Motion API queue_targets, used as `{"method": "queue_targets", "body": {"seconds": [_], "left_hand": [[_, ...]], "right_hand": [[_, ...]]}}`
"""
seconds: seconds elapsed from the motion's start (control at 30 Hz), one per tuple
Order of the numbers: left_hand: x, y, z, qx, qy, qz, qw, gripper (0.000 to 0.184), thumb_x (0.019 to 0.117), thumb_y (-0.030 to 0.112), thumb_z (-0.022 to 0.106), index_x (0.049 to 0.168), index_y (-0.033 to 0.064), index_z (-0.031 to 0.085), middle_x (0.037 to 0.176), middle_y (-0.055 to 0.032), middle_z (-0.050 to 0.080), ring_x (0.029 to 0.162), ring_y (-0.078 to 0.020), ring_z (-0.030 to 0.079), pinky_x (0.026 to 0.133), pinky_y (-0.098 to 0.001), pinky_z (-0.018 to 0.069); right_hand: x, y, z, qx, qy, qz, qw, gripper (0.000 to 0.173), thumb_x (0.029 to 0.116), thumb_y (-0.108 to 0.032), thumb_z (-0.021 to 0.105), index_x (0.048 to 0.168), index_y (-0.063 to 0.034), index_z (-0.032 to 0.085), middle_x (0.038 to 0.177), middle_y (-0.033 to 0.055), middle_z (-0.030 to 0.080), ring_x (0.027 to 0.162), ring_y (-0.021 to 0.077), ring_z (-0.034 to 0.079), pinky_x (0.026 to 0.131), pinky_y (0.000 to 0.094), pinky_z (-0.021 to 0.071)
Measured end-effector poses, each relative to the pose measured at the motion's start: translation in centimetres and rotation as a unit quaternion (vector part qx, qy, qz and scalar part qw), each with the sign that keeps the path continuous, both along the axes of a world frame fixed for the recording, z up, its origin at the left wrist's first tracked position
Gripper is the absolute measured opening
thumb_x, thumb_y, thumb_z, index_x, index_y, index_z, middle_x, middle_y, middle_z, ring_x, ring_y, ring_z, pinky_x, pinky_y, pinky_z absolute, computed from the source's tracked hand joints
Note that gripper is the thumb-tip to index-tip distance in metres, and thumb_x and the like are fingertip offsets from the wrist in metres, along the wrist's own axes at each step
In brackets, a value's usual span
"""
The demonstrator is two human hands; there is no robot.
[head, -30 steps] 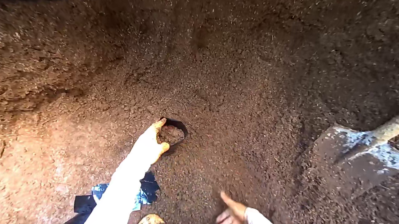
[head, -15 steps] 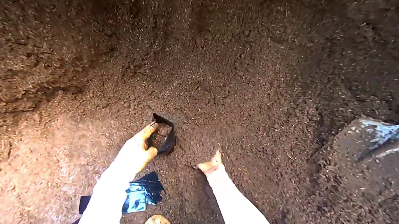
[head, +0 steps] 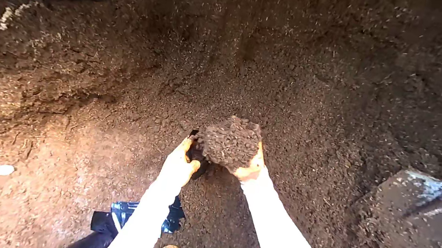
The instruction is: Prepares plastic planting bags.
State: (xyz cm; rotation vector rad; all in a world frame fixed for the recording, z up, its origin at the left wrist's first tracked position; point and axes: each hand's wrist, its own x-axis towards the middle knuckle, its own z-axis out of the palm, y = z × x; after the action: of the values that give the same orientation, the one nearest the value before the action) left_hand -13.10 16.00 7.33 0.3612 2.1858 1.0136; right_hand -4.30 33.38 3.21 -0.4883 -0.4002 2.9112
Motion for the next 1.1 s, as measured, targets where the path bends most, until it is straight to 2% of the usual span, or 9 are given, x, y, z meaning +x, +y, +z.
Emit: {"method": "queue_targets", "body": {"seconds": [0.13,0.27,0.33,0.4,0.53,0.73,0.87,0.93,1.1], "left_hand": [[0.7,0.6,0.8,-0.066,0.012,0.037,0.997,0.059,0.0902,0.009,0.074,0.142,-0.0027,0.049,0.13,-0.024,0.062,0.117,-0.0329,0.065,0.103,-0.0498,0.0504],[0.4,-0.3,0.9,-0.084,0.017,0.046,0.995,0.063,0.0939,0.011,0.072,0.149,-0.0012,0.044,0.144,-0.0244,0.055,0.129,-0.0351,0.059,0.11,-0.0511,0.0462],[0.2,-1.0,0.4,-0.065,0.016,0.043,0.997,0.07,0.096,0.01,0.069,0.158,0.0049,0.036,0.156,-0.0207,0.045,0.134,-0.0331,0.056,0.112,-0.0498,0.045],[0.1,-1.3,0.1,-0.048,0.009,0.049,0.998,0.071,0.097,0.008,0.067,0.16,0.0092,0.034,0.157,-0.0193,0.044,0.128,-0.0315,0.061,0.106,-0.0478,0.0503],[1.1,-1.3,0.7,0.004,-0.004,0.055,0.998,0.073,0.099,0.003,0.062,0.163,0.0174,0.03,0.16,-0.0165,0.041,0.111,-0.0276,0.069,0.093,-0.0428,0.0571],[4.0,-2.0,7.9,0.097,0.051,-0.019,0.994,0.079,0.0925,-0.01,0.063,0.16,0.0189,0.036,0.156,-0.014,0.047,0.099,-0.0232,0.071,0.084,-0.0408,0.0593],[7.3,-1.2,11.3,0.168,0.09,-0.057,0.98,0.08,0.0866,-0.009,0.065,0.158,0.02,0.043,0.155,-0.0069,0.05,0.111,-0.0193,0.067,0.085,-0.0411,0.0582],[8.5,0.0,9.2,0.162,0.076,-0.094,0.979,0.08,0.0877,-0.007,0.067,0.158,0.0191,0.041,0.156,-0.0079,0.05,0.127,-0.0243,0.062,0.1,-0.0491,0.0538],[9.3,3.5,-1.0,-0.003,0.043,-0.246,0.968,0.074,0.0946,0.002,0.061,0.162,0.0085,0.031,0.167,-0.0101,0.033,0.15,-0.0259,0.041,0.121,-0.0481,0.0355]], "right_hand": [[-2.6,-2.7,4.0,0.211,-0.141,0.033,0.967,0.047,0.1107,-0.047,0.027,0.123,-0.016,0.061,0.099,0.0031,0.07,0.086,0.0137,0.069,0.075,0.0337,0.0591],[-3.9,-3.8,6.5,0.505,-0.166,0.111,0.84,0.034,0.1111,-0.02,0.042,0.135,-0.0067,0.061,0.135,0.0108,0.061,0.12,0.0193,0.059,0.1,0.0406,0.0486],[-4.4,-3.2,6.9,0.675,-0.19,0.134,0.7,0.033,0.1069,-0.019,0.054,0.138,-0.0093,0.059,0.143,0.0134,0.057,0.125,0.0263,0.059,0.103,0.0466,0.0493],[-5.0,-2.3,5.8,0.791,-0.257,0.204,0.516,0.059,0.0992,-0.044,0.066,0.145,-0.0099,0.052,0.147,0.0228,0.048,0.122,0.0389,0.061,0.098,0.0563,0.053],[-5.1,-1.9,4.4,0.824,-0.252,0.36,0.356,0.043,0.11,-0.04,0.043,0.13,-0.0087,0.064,0.128,0.0199,0.067,0.122,0.0398,0.063,0.097,0.0631,0.0503],[2.2,-0.9,13.4,0.863,-0.241,0.259,0.361,0.038,0.1101,-0.038,0.044,0.113,-0.0073,0.067,0.107,0.0193,0.071,0.104,0.0402,0.069,0.083,0.0623,0.0532],[8.0,-0.6,16.6,0.887,-0.246,0.123,0.372,0.034,0.1083,-0.035,0.048,0.098,-0.0082,0.066,0.095,0.0138,0.07,0.093,0.0343,0.069,0.074,0.0577,0.0518],[10.0,-0.3,13.3,0.879,-0.279,0.09,0.376,0.031,0.1082,-0.031,0.049,0.106,-0.0054,0.067,0.103,0.0165,0.07,0.097,0.0361,0.07,0.078,0.0602,0.0548],[11.3,1.8,6.4,0.753,-0.401,0.369,0.369,0.047,0.1097,-0.04,0.044,0.142,-0.0075,0.055,0.141,0.0235,0.059,0.13,0.0421,0.058,0.106,0.0632,0.0441]]}}
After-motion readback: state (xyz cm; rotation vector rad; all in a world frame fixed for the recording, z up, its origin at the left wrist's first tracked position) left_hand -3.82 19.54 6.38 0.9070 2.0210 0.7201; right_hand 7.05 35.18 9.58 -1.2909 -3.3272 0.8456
